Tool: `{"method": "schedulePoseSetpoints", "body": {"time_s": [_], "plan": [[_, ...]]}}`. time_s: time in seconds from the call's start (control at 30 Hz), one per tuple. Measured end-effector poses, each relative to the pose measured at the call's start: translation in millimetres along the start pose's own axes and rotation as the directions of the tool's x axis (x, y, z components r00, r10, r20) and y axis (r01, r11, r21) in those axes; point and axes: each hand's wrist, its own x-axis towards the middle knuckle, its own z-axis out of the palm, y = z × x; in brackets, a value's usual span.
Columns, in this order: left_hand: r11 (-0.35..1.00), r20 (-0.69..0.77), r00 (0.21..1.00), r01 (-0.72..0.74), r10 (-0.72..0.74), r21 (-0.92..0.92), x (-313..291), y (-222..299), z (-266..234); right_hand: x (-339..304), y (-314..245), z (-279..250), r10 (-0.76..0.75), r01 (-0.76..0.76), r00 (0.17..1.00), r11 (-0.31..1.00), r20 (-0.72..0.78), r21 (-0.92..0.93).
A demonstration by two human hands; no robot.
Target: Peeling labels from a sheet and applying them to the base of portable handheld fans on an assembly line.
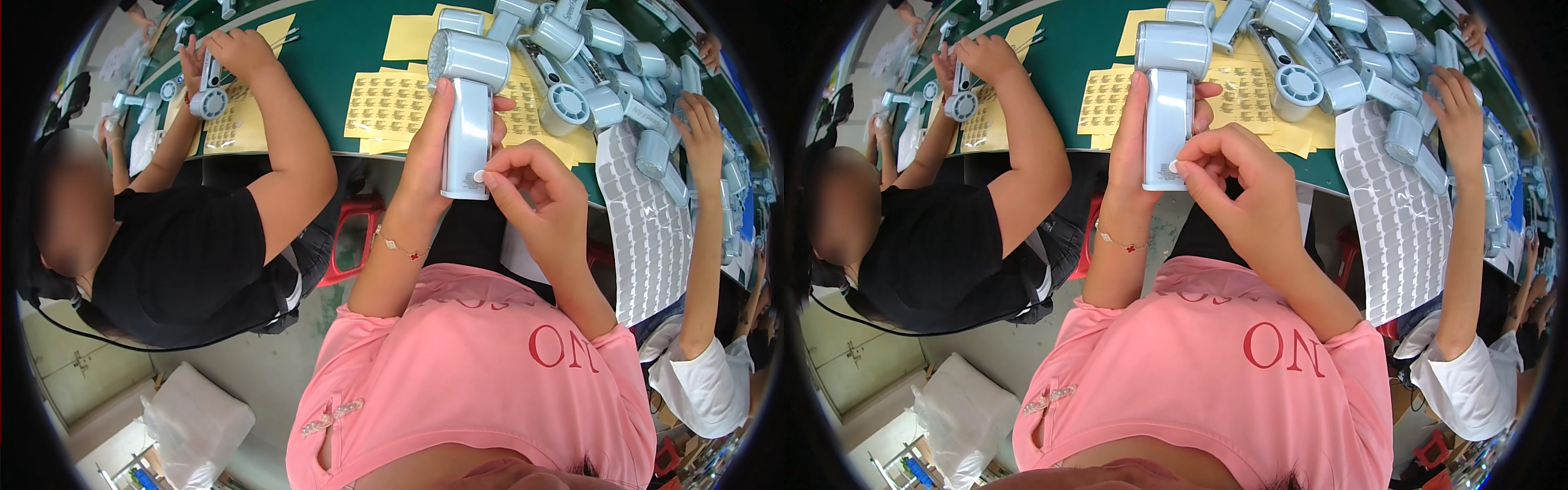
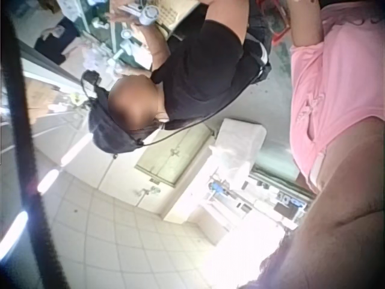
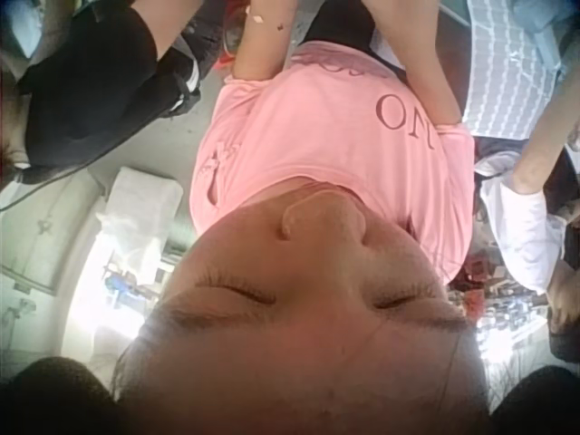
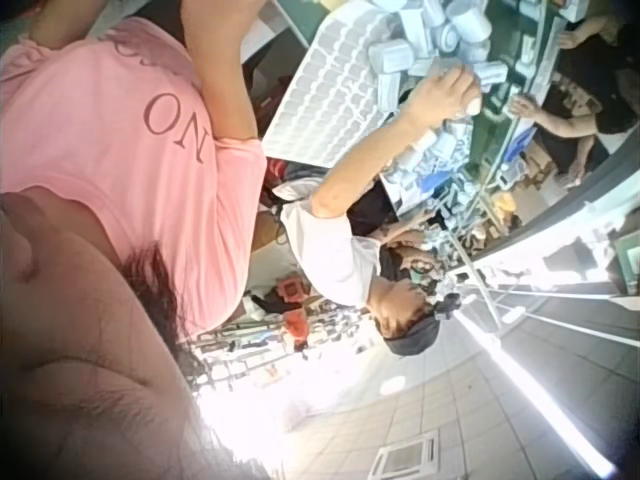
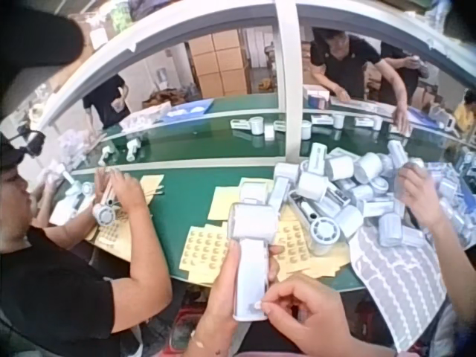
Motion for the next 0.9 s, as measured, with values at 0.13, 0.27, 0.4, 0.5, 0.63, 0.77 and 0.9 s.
{"method": "schedulePoseSetpoints", "body": {"time_s": [0.13, 0.27, 0.4, 0.5, 0.63, 0.77, 0.9], "plan": [[0.999, -0.009, 1.0, 0.023, -0.023, -0.029, -2.6, -2.3, -1.5, -5.6, 2.5, 4.8, -0.171, 0.156, 0.985, 0.921, -0.012, -0.357], [0.971, 0.169, 0.983, 0.106, -0.07, -0.213, -10.5, -0.2, -7.3, -2.8, 6.6, 7.9, -0.001, 0.031, 0.978, 0.99, -0.211, 0.137], [0.963, 0.209, 0.977, 0.099, -0.046, -0.251, -13.6, 1.9, -9.9, -3.4, 3.0, -5.9, -0.32, 0.335, 0.929, 0.94, -0.185, 0.06], [0.959, 0.025, 0.996, 0.088, -0.085, -0.268, -11.0, -1.4, -6.9, -3.6, 5.3, 0.5, -0.627, 0.662, 0.749, 0.71, 0.211, -0.24], [0.994, -0.06, 0.997, 0.06, -0.054, 0.095, -15.5, 9.5, -19.2, -1.7, 13.6, -8.0, -0.177, 0.178, 0.984, 0.977, -0.015, 0.12], [0.783, -0.403, 0.865, 0.019, 0.299, 0.622, -7.4, 33.9, -44.4, 39.8, 32.1, -50.6, -0.242, 0.151, 0.939, 0.93, -0.246, -0.336], [0.443, -0.33, 0.856, 0.135, 0.399, 0.886, 10.8, 49.2, -47.5, 70.7, 55.8, -35.4, -0.086, 0.076, 0.996, 0.958, -0.022, -0.277]]}}
